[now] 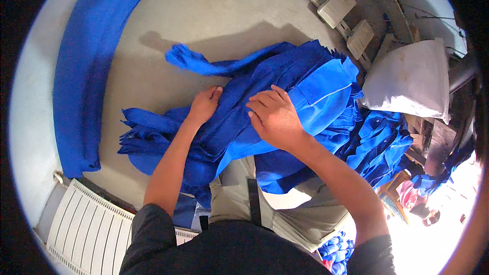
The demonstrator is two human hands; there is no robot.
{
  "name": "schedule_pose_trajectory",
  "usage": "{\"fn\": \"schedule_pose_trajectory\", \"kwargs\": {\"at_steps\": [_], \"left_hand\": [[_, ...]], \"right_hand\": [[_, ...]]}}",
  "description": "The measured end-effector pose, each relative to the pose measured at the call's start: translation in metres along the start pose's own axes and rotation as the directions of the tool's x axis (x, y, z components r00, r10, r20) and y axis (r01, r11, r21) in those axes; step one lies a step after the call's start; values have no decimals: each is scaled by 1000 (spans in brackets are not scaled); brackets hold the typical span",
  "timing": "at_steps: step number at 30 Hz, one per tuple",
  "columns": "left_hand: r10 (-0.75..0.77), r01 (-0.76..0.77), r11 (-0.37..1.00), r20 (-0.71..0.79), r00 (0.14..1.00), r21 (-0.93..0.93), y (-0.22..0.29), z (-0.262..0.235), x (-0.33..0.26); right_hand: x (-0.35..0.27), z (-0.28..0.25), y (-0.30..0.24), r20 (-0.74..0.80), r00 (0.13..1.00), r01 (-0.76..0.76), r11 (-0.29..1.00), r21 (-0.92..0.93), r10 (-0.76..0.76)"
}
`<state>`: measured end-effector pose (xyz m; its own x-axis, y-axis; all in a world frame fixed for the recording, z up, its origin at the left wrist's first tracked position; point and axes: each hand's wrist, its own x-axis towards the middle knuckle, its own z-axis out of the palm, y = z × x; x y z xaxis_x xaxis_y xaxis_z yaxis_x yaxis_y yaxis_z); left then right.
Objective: The person folds a blue garment and places it into a large blue drawstring bag. They then pull the drawstrings to cinch the bag closed and tie the strings into a knot to secure the contents.
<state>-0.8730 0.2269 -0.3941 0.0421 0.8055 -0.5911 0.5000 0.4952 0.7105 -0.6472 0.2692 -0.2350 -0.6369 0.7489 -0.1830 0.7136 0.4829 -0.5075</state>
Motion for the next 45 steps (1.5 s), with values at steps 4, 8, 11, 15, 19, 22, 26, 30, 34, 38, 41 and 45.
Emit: {"fn": "schedule_pose_trajectory", "kwargs": {"at_steps": [4,8,11,15,19,22,26,30,34,38,41,45], "left_hand": [[17,-12,999,113,993,-43,30,-22,-13],[307,-309,951,36,951,28,42,-21,-31],[364,-373,915,79,928,154,46,-23,-33],[276,-297,948,169,946,114,52,-31,-32],[297,-304,944,71,952,126,57,-28,-46],[343,-343,933,22,939,108,68,-31,-54],[428,-419,897,-47,902,139,60,-32,-53],[439,-433,895,-30,898,109,63,-32,-54],[348,-344,927,-2,938,152,57,-28,-46],[171,-190,923,87,981,334,93,-30,-33],[261,-252,850,47,964,462,97,-16,-28],[304,-314,841,95,948,440,87,-11,-22]], "right_hand": [[-6,1,4,100,995,26,1000,-16,-24],[-7,-5,7,183,982,46,999,3,-46],[-2,-13,5,248,968,41,999,3,-41],[10,-8,11,183,979,-118,977,176,86],[42,-4,32,-57,997,42,998,-41,-44],[61,-7,52,-6,973,224,943,-247,-232],[52,-15,63,354,933,110,985,-131,-57],[38,-13,62,360,922,208,968,-143,-145],[38,-12,62,380,915,206,967,-152,-135],[39,-12,63,448,891,159,976,-150,-76],[37,-11,61,403,910,175,971,-160,-98],[37,-13,60,416,907,132,981,-144,-61]]}}
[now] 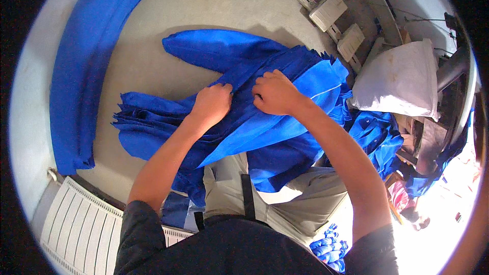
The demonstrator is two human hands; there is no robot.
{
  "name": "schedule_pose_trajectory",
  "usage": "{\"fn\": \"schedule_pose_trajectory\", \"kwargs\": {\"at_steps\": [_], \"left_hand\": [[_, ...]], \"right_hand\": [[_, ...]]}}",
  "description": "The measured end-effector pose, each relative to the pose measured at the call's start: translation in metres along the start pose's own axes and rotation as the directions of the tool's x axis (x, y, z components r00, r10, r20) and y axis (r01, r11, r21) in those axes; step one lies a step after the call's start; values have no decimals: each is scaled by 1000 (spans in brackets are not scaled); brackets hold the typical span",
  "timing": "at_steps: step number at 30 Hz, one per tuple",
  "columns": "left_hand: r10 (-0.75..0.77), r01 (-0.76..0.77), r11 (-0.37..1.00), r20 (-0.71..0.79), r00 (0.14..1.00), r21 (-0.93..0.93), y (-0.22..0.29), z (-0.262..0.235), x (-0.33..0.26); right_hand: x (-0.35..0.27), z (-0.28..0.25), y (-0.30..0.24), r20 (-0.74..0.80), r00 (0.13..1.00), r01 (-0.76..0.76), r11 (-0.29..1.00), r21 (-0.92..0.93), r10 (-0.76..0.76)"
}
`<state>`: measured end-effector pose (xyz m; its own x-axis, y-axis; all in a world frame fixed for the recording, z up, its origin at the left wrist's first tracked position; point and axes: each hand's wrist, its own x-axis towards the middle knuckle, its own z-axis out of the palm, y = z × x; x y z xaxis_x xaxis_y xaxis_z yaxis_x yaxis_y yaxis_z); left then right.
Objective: The person folds a blue garment and places it into a large blue drawstring bag. They then pull the drawstrings to cinch the bag closed and tie the strings into a knot to secure the contents.
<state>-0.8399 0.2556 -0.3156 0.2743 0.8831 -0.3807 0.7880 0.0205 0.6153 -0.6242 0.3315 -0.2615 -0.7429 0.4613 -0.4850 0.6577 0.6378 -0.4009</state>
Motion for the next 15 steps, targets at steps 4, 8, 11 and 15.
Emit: {"fn": "schedule_pose_trajectory", "kwargs": {"at_steps": [4,8,11,15], "left_hand": [[45,-58,992,-107,993,-115,-7,-5,-3],[48,-109,980,-336,941,-167,2,-13,-4],[25,-96,966,-283,959,-238,11,-18,-15],[67,-110,959,-169,983,-261,32,-17,-50]], "right_hand": [[1,2,2,-11,1000,-6,999,33,6],[0,0,0,-110,992,-38,985,167,57],[1,3,-1,-335,927,-83,964,254,168],[2,-18,-3,-466,884,54,998,21,-38]]}}
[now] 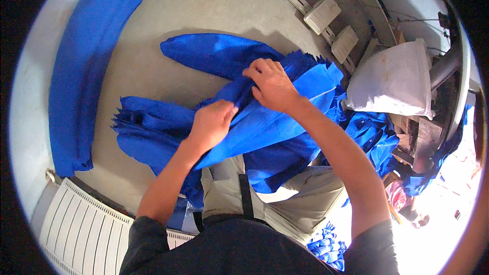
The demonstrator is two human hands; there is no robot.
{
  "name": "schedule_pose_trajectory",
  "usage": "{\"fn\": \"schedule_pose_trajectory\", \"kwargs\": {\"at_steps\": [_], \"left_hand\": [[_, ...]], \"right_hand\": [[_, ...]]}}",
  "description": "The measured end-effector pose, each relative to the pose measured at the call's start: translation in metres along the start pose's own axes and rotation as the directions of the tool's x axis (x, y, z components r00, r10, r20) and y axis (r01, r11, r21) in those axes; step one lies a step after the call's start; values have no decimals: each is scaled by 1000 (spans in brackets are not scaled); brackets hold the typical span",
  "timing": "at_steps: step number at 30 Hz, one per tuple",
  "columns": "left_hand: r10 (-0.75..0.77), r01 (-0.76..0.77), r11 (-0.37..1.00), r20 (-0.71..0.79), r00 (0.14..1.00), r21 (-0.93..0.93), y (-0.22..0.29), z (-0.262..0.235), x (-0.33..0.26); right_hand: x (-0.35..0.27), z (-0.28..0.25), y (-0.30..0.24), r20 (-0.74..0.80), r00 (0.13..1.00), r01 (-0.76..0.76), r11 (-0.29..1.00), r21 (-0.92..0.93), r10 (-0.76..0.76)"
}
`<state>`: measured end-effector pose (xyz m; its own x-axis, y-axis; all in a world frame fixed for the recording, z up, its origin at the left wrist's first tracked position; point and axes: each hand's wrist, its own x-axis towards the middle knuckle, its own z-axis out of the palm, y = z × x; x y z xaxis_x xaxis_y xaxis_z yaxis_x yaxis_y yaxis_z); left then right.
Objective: The person folds a blue garment and places it into a large blue drawstring bag. They then pull the drawstrings to cinch the bag closed and tie the strings into a knot to secure the contents.
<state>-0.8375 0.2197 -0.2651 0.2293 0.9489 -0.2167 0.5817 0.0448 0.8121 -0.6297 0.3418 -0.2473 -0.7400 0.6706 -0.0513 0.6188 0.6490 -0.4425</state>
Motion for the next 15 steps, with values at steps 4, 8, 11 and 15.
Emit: {"fn": "schedule_pose_trajectory", "kwargs": {"at_steps": [4,8,11,15], "left_hand": [[113,-125,988,-127,985,-89,17,-1,-24],[118,-125,986,-65,991,-108,25,-7,-36],[158,-156,981,4,987,-114,30,-11,-45],[188,-184,976,19,982,-119,35,-10,-58]], "right_hand": [[6,-9,17,488,849,216,976,32,-204],[14,-17,21,604,764,206,973,104,-226],[26,-18,18,775,613,274,961,-25,-154],[30,-14,6,884,462,260,964,-56,-73]]}}
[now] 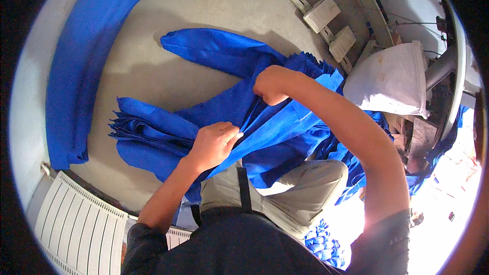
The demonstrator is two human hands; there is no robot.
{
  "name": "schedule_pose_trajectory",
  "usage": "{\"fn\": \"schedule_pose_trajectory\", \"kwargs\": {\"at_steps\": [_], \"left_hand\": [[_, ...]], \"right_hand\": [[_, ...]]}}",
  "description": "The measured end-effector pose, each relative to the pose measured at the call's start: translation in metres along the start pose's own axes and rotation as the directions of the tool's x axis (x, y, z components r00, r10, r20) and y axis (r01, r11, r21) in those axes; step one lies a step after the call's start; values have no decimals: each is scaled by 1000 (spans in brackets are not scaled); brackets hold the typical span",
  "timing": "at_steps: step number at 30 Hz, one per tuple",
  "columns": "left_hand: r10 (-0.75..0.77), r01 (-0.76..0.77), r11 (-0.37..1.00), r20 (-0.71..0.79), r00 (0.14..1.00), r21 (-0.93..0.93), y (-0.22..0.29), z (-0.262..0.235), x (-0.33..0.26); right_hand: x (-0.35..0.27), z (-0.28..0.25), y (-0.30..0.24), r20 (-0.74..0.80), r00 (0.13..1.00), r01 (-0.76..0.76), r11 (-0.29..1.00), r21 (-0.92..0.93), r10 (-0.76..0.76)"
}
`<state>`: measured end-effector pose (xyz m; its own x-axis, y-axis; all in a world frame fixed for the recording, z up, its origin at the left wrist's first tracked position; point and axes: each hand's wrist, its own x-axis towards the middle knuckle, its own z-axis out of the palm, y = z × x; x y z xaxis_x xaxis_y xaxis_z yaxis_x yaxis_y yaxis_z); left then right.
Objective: The person folds a blue garment and places it into a large blue drawstring bag. They then pull the drawstrings to cinch the bag closed and tie the strings into a knot to secure the contents.
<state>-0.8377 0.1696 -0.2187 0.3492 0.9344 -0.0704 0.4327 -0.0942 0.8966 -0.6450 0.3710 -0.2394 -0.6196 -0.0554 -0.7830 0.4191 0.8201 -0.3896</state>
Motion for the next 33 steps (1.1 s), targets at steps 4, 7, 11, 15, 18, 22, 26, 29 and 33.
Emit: {"fn": "schedule_pose_trajectory", "kwargs": {"at_steps": [4,7,11,15,18,22,26,29,33], "left_hand": [[-110,107,993,-48,993,-47,-1,12,-16],[-220,213,972,-68,973,-99,-2,13,-14],[-211,206,976,-76,975,-75,-1,13,-11],[-195,192,980,-61,979,-55,-1,11,-10],[-153,151,988,-71,986,-41,1,12,-9],[-134,133,991,-47,990,-30,-3,11,-7],[-146,144,988,-46,988,-55,-2,9,-6],[-162,160,986,-38,986,-47,-3,8,-5],[-158,158,987,-34,987,-2,-6,9,-5]], "right_hand": [[-8,-9,1,67,997,-43,984,171,32],[-5,-2,14,61,998,-45,967,252,30],[5,4,24,8,1000,9,967,256,-11],[-3,4,6,-83,996,48,985,165,-35],[-5,7,6,-192,973,152,982,108,-130],[2,16,4,-311,912,286,958,11,-269],[2,16,-1,-286,917,284,959,-22,-278],[0,12,-5,-246,933,263,964,-26,-262],[1,11,-2,-206,942,264,964,-28,-264]]}}
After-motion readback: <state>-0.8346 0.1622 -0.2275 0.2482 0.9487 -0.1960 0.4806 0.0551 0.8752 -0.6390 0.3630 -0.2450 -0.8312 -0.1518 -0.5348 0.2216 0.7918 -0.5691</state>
